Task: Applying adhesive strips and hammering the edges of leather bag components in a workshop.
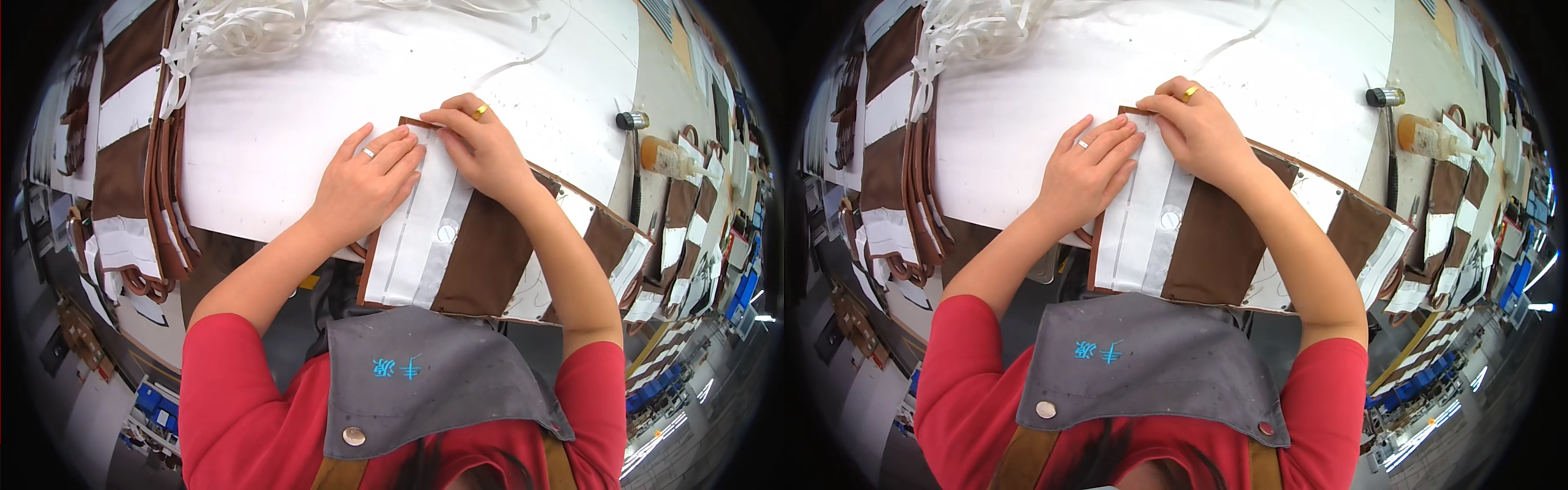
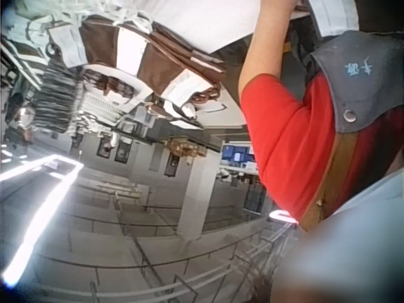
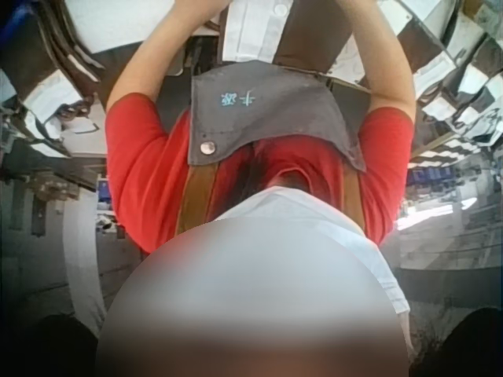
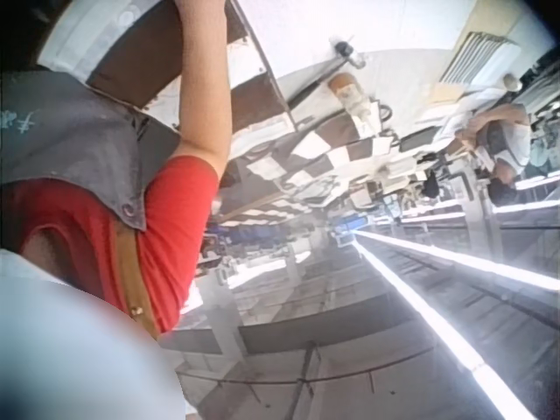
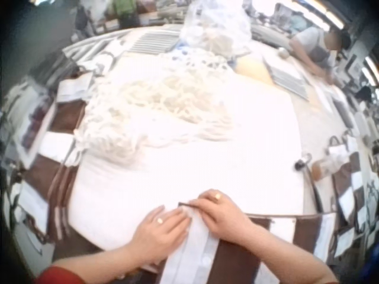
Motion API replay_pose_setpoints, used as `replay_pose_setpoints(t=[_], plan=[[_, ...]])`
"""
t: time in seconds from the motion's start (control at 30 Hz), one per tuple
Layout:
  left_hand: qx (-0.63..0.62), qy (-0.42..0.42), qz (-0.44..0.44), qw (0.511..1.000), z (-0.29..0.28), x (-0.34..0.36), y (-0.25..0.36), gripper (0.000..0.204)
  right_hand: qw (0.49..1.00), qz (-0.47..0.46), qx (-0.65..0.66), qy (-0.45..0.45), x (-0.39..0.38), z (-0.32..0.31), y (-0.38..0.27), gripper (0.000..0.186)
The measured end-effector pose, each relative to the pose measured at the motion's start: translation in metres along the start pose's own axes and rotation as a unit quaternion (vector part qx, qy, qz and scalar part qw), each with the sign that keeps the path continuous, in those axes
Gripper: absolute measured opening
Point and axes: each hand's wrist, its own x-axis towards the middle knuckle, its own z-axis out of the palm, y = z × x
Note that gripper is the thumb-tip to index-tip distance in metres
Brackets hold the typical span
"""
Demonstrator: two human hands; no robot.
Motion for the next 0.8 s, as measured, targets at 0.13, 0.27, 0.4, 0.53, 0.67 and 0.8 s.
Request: replay_pose_setpoints(t=[0.13, 0.27, 0.4, 0.53, 0.67, 0.8], plan=[[0.004, -0.014, 0.002, 1.000, -0.004, 0.002, 0.000, 0.027, 0.996, -0.023, -0.077, 0.032, -0.008, 0.000, 0.000, 0.021], [-0.027, -0.049, -0.019, 0.998, -0.010, 0.006, 0.002, 0.033, 0.995, 0.068, -0.042, 0.059, -0.020, -0.010, -0.006, 0.021], [-0.070, -0.060, -0.049, 0.995, -0.009, 0.017, 0.001, 0.039, 0.989, -0.026, -0.134, 0.054, -0.025, -0.006, 0.001, 0.028], [-0.022, -0.093, -0.018, 0.995, -0.008, 0.022, 0.001, 0.041, 0.977, -0.048, -0.203, 0.038, -0.027, -0.004, 0.000, 0.035], [0.091, -0.085, 0.026, 0.992, -0.003, 0.020, 0.004, 0.041, 0.968, -0.046, -0.247, 0.029, -0.027, -0.001, -0.001, 0.035], [0.111, -0.036, 0.033, 0.993, -0.001, 0.017, 0.008, 0.036, 0.970, -0.024, -0.239, 0.030, -0.027, -0.001, -0.001, 0.032]])
